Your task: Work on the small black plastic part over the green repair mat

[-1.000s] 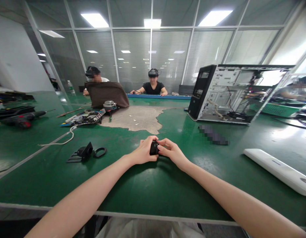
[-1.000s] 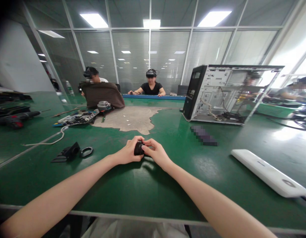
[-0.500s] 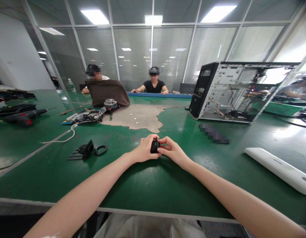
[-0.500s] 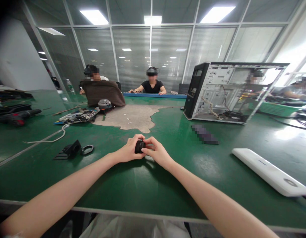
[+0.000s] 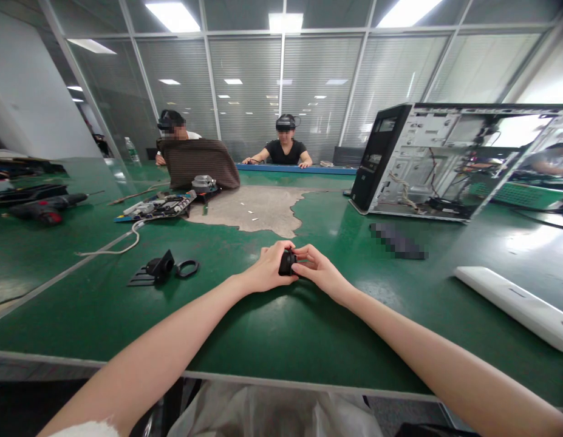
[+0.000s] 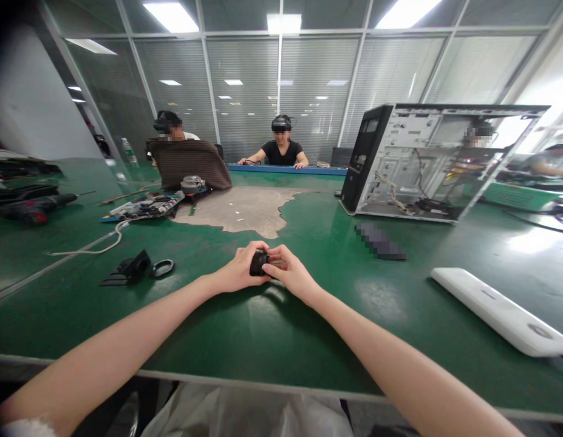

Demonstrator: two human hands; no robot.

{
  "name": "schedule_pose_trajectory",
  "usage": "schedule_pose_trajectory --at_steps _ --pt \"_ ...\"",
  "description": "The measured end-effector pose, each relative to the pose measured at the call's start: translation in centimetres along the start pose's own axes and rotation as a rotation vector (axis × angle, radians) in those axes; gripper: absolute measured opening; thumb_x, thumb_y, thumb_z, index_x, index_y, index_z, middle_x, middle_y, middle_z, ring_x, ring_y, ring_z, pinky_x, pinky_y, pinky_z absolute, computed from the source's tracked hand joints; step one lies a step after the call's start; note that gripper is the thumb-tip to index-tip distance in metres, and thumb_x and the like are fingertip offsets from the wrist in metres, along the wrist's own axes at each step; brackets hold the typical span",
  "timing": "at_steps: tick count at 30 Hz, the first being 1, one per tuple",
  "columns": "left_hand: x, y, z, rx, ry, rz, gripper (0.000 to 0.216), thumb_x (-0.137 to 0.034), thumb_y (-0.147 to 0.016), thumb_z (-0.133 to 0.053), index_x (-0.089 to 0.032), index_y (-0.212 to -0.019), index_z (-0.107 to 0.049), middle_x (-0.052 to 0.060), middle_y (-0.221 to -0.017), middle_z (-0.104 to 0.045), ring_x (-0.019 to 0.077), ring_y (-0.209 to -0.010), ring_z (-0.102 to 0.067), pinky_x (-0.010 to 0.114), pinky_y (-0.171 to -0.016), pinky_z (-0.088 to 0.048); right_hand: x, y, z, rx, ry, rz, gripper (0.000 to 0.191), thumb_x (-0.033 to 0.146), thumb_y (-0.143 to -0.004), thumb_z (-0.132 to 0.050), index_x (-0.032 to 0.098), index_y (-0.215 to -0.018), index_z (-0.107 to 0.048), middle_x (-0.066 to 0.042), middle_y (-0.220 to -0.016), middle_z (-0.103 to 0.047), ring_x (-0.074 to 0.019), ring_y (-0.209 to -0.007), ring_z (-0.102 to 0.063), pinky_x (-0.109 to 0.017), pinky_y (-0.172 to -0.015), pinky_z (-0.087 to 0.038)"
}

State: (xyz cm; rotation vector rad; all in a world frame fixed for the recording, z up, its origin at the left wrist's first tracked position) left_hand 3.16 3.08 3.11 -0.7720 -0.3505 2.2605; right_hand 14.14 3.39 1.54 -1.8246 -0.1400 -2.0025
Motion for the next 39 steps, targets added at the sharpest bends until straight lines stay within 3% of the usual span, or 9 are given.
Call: schedule_pose_trajectory --at_steps 10,18,24,28,35,39 --pt "0.4 -0.2 -0.1 -0.002 -0.024 -0.008 0.059 -0.034 -0.063 -0.062 -0.022 -0.11 -0.03 0.006 -0.112 -0.042 0.0234 -0.101 -0.045 0.039 -0.087 -0.031 -0.5 -0.5 0.1 -0.048 -0.003 -0.034 0.026 0.035 -0.069 -0.058 0.02 -0.088 -0.048 -0.001 -0.087 -0.057 -0.0125 -0.077 -0.057 -0.031 -0.074 -0.046" --pt "0.3 -0.2 -0.1 -0.011 0.0 -0.007 0.055 -0.033 -0.065 -0.06 -0.022 -0.11 -0.029 0.005 -0.111 -0.043 0.0221 -0.101 -0.045 0.038 -0.086 -0.031 0.5 0.0 -0.3 0.058 0.008 0.073 0.023 0.028 -0.068 -0.06 0.02 -0.085 -0.047 0.0 -0.094 -0.054 -0.0138 -0.086 -0.056 -0.03 -0.079 -0.044" --pt "0.2 -0.2 -0.1 -0.001 -0.003 -0.008 0.056 -0.033 -0.064 -0.061 -0.022 -0.11 -0.029 0.006 -0.111 -0.043 0.0226 -0.102 -0.044 0.038 -0.087 -0.031 -0.1 -0.4 -0.1 -0.011 0.013 0.037 0.018 0.031 -0.071 -0.057 0.02 -0.08 -0.044 0.001 -0.087 -0.054 -0.0111 -0.072 -0.056 -0.029 -0.069 -0.047" --pt "0.3 -0.2 -0.1 0.0 -0.009 -0.013 0.058 -0.034 -0.064 -0.061 -0.022 -0.111 -0.028 0.006 -0.111 -0.043 0.0225 -0.102 -0.044 0.038 -0.086 -0.032 -0.8 -0.8 0.2 -0.042 0.035 -0.005 0.026 0.032 -0.069 -0.058 0.02 -0.088 -0.045 -0.001 -0.092 -0.053 -0.0121 -0.075 -0.056 -0.03 -0.07 -0.047" --pt "0.5 -0.3 -0.3 -0.02 -0.008 -0.025 0.058 -0.034 -0.065 -0.061 -0.022 -0.111 -0.028 0.006 -0.111 -0.043 0.022 -0.101 -0.045 0.038 -0.086 -0.031 0.4 -0.2 -0.2 0.067 0.046 0.084 0.023 0.028 -0.068 -0.061 0.02 -0.083 -0.045 0.0 -0.092 -0.052 -0.0134 -0.083 -0.054 -0.03 -0.076 -0.045" --pt "0.5 -0.3 -0.3 -0.023 -0.007 -0.03 0.057 -0.035 -0.064 -0.061 -0.022 -0.11 -0.029 0.006 -0.111 -0.043 0.0226 -0.101 -0.045 0.038 -0.086 -0.031 0.4 -0.1 -0.2 0.045 0.007 0.046 0.018 0.032 -0.072 -0.055 0.02 -0.081 -0.044 0.0 -0.089 -0.051 -0.0108 -0.073 -0.055 -0.029 -0.069 -0.047"
Point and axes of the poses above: each hand's wrist, its own y-axis away from the middle knuckle, its own z-axis out of the back of the hand, x = y × z, the point moved 6 cm from there along -y, towards the middle knuckle
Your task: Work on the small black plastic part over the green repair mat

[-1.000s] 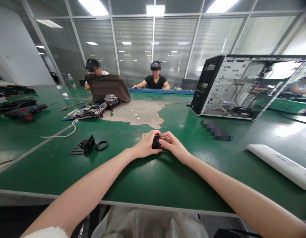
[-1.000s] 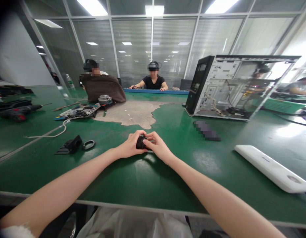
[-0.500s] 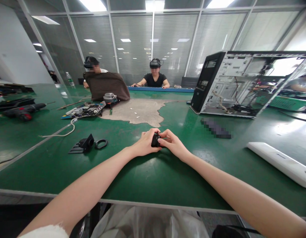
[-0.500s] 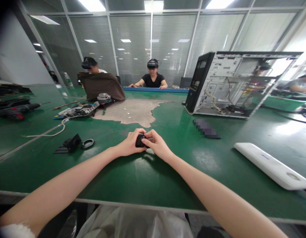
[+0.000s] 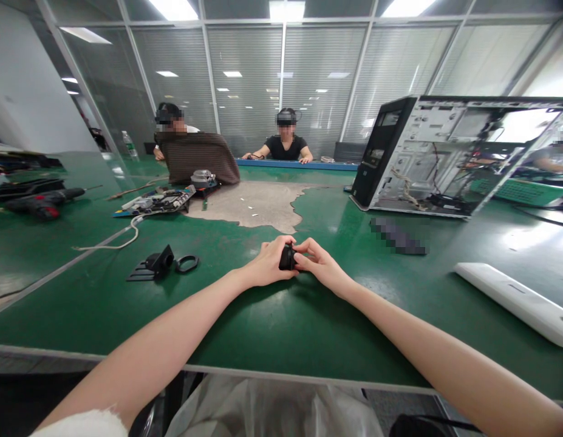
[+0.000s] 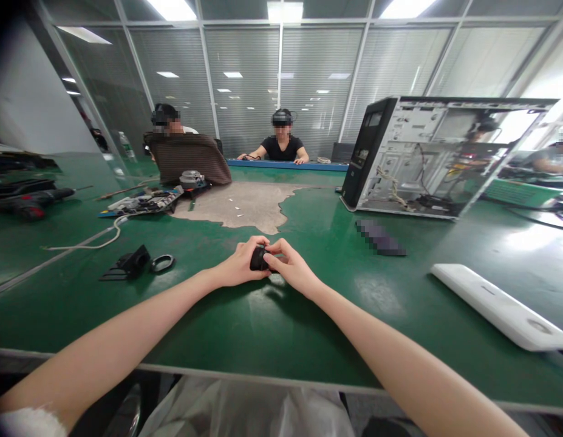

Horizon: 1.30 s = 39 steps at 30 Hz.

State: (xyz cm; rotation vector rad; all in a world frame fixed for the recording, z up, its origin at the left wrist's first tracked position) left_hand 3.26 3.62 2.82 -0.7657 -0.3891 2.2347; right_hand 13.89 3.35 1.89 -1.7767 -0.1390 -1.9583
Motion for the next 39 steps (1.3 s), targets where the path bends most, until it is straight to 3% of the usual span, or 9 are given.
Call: schedule_pose_trajectory --at_steps 7,14,19,23,30,39 --pt "0.0 0.0 0.1 0.007 0.01 0.004 0.058 -0.034 -0.064 -0.062 -0.023 -0.11 -0.029 0.006 -0.11 -0.043 0.0224 -0.101 -0.045 0.038 -0.086 -0.031 -1.1 -0.6 0.3 -0.075 0.052 -0.05 0.025 0.031 -0.072 -0.055 0.021 -0.092 -0.045 -0.001 -0.09 -0.049 -0.0108 -0.073 -0.054 -0.029 -0.067 -0.047" --pt "0.1 0.0 0.0 0.001 0.006 0.004 0.058 -0.035 -0.065 -0.061 -0.022 -0.111 -0.028 0.006 -0.112 -0.043 0.0222 -0.102 -0.045 0.038 -0.086 -0.031 -0.1 -0.1 0.0 0.026 0.024 0.013 0.022 0.028 -0.07 -0.058 0.02 -0.085 -0.044 -0.001 -0.093 -0.052 -0.0129 -0.082 -0.055 -0.031 -0.075 -0.045" --pt "0.0 0.0 0.0 0.005 0.014 0.004 0.059 -0.035 -0.064 -0.062 -0.022 -0.111 -0.029 0.006 -0.112 -0.043 0.022 -0.101 -0.045 0.038 -0.086 -0.032 -0.4 -0.2 0.0 -0.025 -0.007 -0.023 0.018 0.031 -0.073 -0.055 0.02 -0.081 -0.044 0.0 -0.09 -0.053 -0.011 -0.074 -0.056 -0.031 -0.07 -0.047" --pt "-0.1 0.0 0.1 0.005 0.026 0.009 0.058 -0.034 -0.064 -0.062 -0.022 -0.11 -0.029 0.006 -0.111 -0.044 0.0225 -0.1 -0.045 0.038 -0.085 -0.033 -1.3 -0.6 0.4 -0.064 0.027 -0.05 0.023 0.031 -0.073 -0.055 0.021 -0.091 -0.044 -0.001 -0.092 -0.052 -0.0116 -0.076 -0.056 -0.032 -0.072 -0.048" --pt "-0.1 0.0 0.1 0.0 0.017 0.009 0.057 -0.035 -0.064 -0.061 -0.022 -0.11 -0.029 0.006 -0.111 -0.043 0.0226 -0.101 -0.045 0.038 -0.085 -0.032 -0.6 -0.3 0.2 0.024 0.045 0.012 0.023 0.028 -0.071 -0.058 0.021 -0.087 -0.043 -0.001 -0.093 -0.053 -0.0129 -0.084 -0.055 -0.031 -0.076 -0.046" --pt "-0.1 0.0 0.1 0.004 0.013 0.006 0.059 -0.035 -0.064 -0.062 -0.023 -0.111 -0.029 0.006 -0.111 -0.043 0.0219 -0.101 -0.045 0.039 -0.086 -0.032 -0.8 -0.4 0.2 -0.037 0.028 -0.044 0.023 0.032 -0.072 -0.055 0.021 -0.088 -0.044 0.0 -0.09 -0.051 -0.0108 -0.074 -0.056 -0.031 -0.07 -0.048"
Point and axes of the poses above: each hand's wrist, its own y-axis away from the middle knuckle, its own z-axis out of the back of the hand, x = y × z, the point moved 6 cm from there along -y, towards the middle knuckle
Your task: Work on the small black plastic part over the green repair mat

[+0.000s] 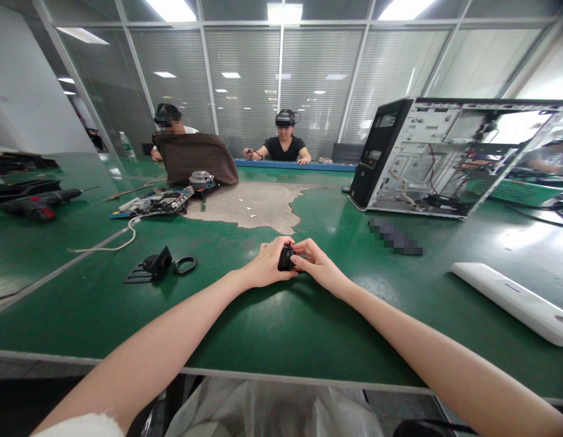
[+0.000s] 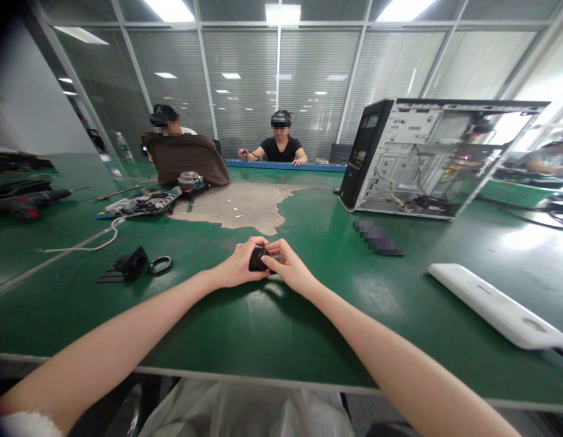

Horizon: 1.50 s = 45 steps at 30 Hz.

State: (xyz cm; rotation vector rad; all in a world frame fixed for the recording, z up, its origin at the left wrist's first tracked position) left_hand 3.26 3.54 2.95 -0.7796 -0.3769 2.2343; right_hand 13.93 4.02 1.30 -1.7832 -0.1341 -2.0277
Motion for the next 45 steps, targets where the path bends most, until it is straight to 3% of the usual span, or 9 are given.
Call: schedule_pose_trajectory --at_steps 8,13,19,26,31,36,45 --pt "0.1 0.0 0.0 0.008 0.002 0.013 0.059 -0.034 -0.064 -0.062 -0.023 -0.111 -0.029 0.006 -0.111 -0.044 0.0225 -0.101 -0.046 0.039 -0.086 -0.032 0.5 0.3 -0.1 0.064 -0.007 0.041 0.026 0.03 -0.069 -0.059 0.021 -0.087 -0.044 -0.001 -0.093 -0.054 -0.0138 -0.083 -0.056 -0.033 -0.075 -0.047" --pt "0.0 0.0 0.1 -0.006 0.013 0.008 0.059 -0.035 -0.063 -0.062 -0.023 -0.11 -0.029 0.006 -0.111 -0.044 0.0224 -0.102 -0.045 0.039 -0.086 -0.031 0.4 0.2 -0.1 0.022 -0.034 0.02 0.02 0.033 -0.072 -0.055 0.021 -0.085 -0.044 0.0 -0.09 -0.053 -0.0114 -0.076 -0.056 -0.031 -0.072 -0.048" --pt "0.0 0.0 0.1 0.011 0.003 0.007 0.058 -0.035 -0.064 -0.062 -0.022 -0.11 -0.029 0.006 -0.111 -0.044 0.0224 -0.103 -0.045 0.039 -0.086 -0.032 -0.2 0.0 0.2 -0.004 0.019 -0.016 0.026 0.032 -0.073 -0.054 0.021 -0.095 -0.046 -0.001 -0.093 -0.052 -0.0117 -0.077 -0.056 -0.033 -0.075 -0.047" --pt "0.0 0.0 0.0 0.014 0.004 0.013 0.058 -0.034 -0.064 -0.062 -0.023 -0.11 -0.029 0.006 -0.111 -0.044 0.0225 -0.102 -0.045 0.039 -0.086 -0.032 0.6 0.4 -0.1 0.079 -0.002 0.048 0.023 0.03 -0.071 -0.057 0.022 -0.089 -0.045 0.0 -0.095 -0.054 -0.013 -0.083 -0.056 -0.032 -0.077 -0.047" --pt "-0.1 0.0 0.1 0.014 0.012 0.026 0.058 -0.033 -0.063 -0.063 -0.023 -0.11 -0.03 0.006 -0.111 -0.044 0.0229 -0.101 -0.045 0.039 -0.086 -0.032 0.1 0.1 0.0 0.016 -0.017 0.017 0.021 0.035 -0.072 -0.055 0.022 -0.085 -0.044 0.0 -0.09 -0.054 -0.0115 -0.075 -0.057 -0.033 -0.072 -0.049" --pt "-0.2 0.1 0.3 0.008 0.035 0.015 0.059 -0.031 -0.063 -0.063 -0.023 -0.111 -0.03 0.005 -0.11 -0.045 0.0225 -0.101 -0.046 0.039 -0.086 -0.031 -0.4 -0.2 0.2 -0.017 0.024 -0.007 0.028 0.034 -0.072 -0.055 0.02 -0.094 -0.046 -0.002 -0.092 -0.053 -0.0123 -0.078 -0.056 -0.033 -0.074 -0.048" --pt "0.0 0.1 0.3 0.001 0.022 0.023 0.057 -0.032 -0.062 -0.063 -0.023 -0.109 -0.032 0.005 -0.109 -0.045 0.0226 -0.101 -0.046 0.039 -0.086 -0.032 0.6 0.3 -0.3 0.046 -0.016 0.051 0.023 0.034 -0.07 -0.057 0.021 -0.085 -0.045 -0.001 -0.094 -0.053 -0.0125 -0.081 -0.057 -0.032 -0.076 -0.047"
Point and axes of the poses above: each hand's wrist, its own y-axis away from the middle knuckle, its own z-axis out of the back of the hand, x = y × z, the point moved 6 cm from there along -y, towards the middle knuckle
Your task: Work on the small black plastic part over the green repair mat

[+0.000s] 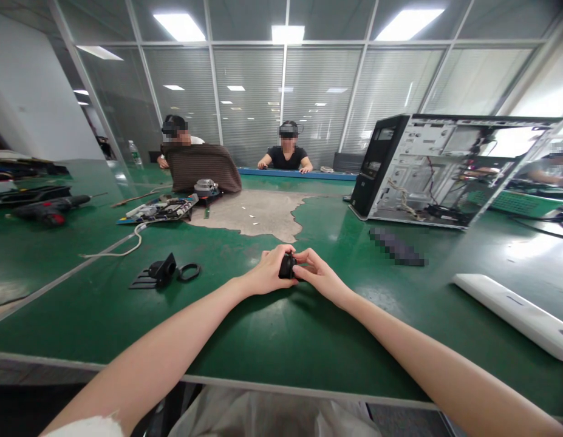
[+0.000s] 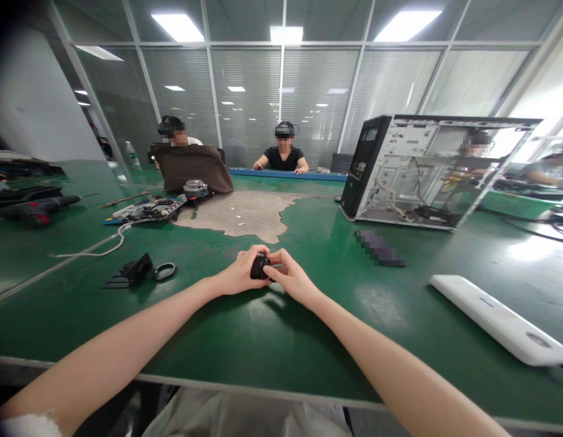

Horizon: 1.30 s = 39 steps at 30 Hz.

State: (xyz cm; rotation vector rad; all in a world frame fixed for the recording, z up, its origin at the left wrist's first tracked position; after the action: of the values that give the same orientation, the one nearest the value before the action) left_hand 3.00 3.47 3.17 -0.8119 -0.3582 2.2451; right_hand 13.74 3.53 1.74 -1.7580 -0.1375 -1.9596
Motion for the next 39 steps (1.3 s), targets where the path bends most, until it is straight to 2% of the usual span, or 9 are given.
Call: schedule_pose_trajectory --at_steps 3,9,14,19,23,31,35,39 --pt "0.0 0.0 0.0 0.0 0.003 -0.004 0.058 -0.032 -0.062 -0.063 -0.023 -0.11 -0.031 0.005 -0.11 -0.045 0.0229 -0.101 -0.046 0.039 -0.086 -0.032 -0.5 -0.3 0.2 -0.032 -0.015 -0.032 0.023 0.037 -0.071 -0.055 0.021 -0.084 -0.045 0.0 -0.092 -0.053 -0.012 -0.077 -0.057 -0.032 -0.073 -0.049" --pt "0.3 -0.1 -0.2 0.0 -0.016 -0.012 0.06 -0.035 -0.062 -0.063 -0.022 -0.11 -0.03 0.006 -0.111 -0.044 0.023 -0.101 -0.045 0.039 -0.086 -0.032 -1.1 -0.5 0.5 -0.055 0.025 -0.048 0.027 0.035 -0.072 -0.055 0.021 -0.093 -0.046 -0.002 -0.093 -0.053 -0.0128 -0.079 -0.056 -0.035 -0.076 -0.048" --pt "0.5 -0.1 -0.3 -0.007 -0.017 -0.015 0.059 -0.036 -0.063 -0.063 -0.022 -0.11 -0.03 0.006 -0.111 -0.045 0.0225 -0.1 -0.047 0.039 -0.085 -0.032 0.0 0.0 0.1 0.008 0.002 0.028 0.022 0.03 -0.071 -0.058 0.022 -0.087 -0.045 -0.001 -0.097 -0.053 -0.0128 -0.084 -0.056 -0.033 -0.078 -0.045" --pt "0.5 -0.1 -0.4 -0.003 -0.01 -0.01 0.06 -0.036 -0.062 -0.063 -0.023 -0.11 -0.03 0.006 -0.112 -0.044 0.023 -0.102 -0.046 0.039 -0.086 -0.031 0.1 0.1 0.1 -0.031 0.008 -0.01 0.019 0.032 -0.072 -0.055 0.021 -0.083 -0.044 0.0 -0.094 -0.054 -0.0115 -0.078 -0.056 -0.032 -0.074 -0.047" --pt "0.4 -0.1 -0.3 -0.004 0.003 -0.01 0.058 -0.036 -0.063 -0.062 -0.023 -0.11 -0.03 0.005 -0.111 -0.045 0.0227 -0.101 -0.046 0.039 -0.086 -0.031 -0.5 -0.2 0.3 -0.06 0.035 -0.053 0.026 0.032 -0.072 -0.055 0.021 -0.092 -0.045 -0.001 -0.092 -0.052 -0.0118 -0.076 -0.056 -0.033 -0.073 -0.047" --pt "0.5 -0.1 -0.4 -0.009 -0.01 -0.029 0.057 -0.036 -0.064 -0.061 -0.022 -0.11 -0.029 0.006 -0.112 -0.044 0.0225 -0.102 -0.046 0.038 -0.085 -0.032 -0.1 0.2 0.1 0.042 -0.024 0.015 0.026 0.024 -0.068 -0.061 0.021 -0.087 -0.042 0.0 -0.096 -0.051 -0.013 -0.084 -0.056 -0.029 -0.074 -0.045" --pt "0.5 -0.2 -0.4 -0.002 -0.002 -0.016 0.058 -0.037 -0.063 -0.062 -0.022 -0.109 -0.03 0.006 -0.111 -0.044 0.0226 -0.101 -0.046 0.038 -0.085 -0.032 0.2 0.2 0.0 0.006 -0.011 0.004 0.018 0.026 -0.072 -0.056 0.02 -0.081 -0.042 0.0 -0.093 -0.051 -0.0124 -0.081 -0.056 -0.028 -0.07 -0.045" --pt "0.4 -0.2 -0.3 -0.003 0.008 -0.013 0.058 -0.037 -0.063 -0.062 -0.022 -0.109 -0.03 0.005 -0.11 -0.045 0.0226 -0.101 -0.046 0.038 -0.085 -0.031 -0.1 -0.1 0.1 -0.026 0.028 0.007 0.022 0.027 -0.071 -0.056 0.021 -0.087 -0.042 -0.001 -0.093 -0.051 -0.0126 -0.078 -0.056 -0.03 -0.07 -0.046"
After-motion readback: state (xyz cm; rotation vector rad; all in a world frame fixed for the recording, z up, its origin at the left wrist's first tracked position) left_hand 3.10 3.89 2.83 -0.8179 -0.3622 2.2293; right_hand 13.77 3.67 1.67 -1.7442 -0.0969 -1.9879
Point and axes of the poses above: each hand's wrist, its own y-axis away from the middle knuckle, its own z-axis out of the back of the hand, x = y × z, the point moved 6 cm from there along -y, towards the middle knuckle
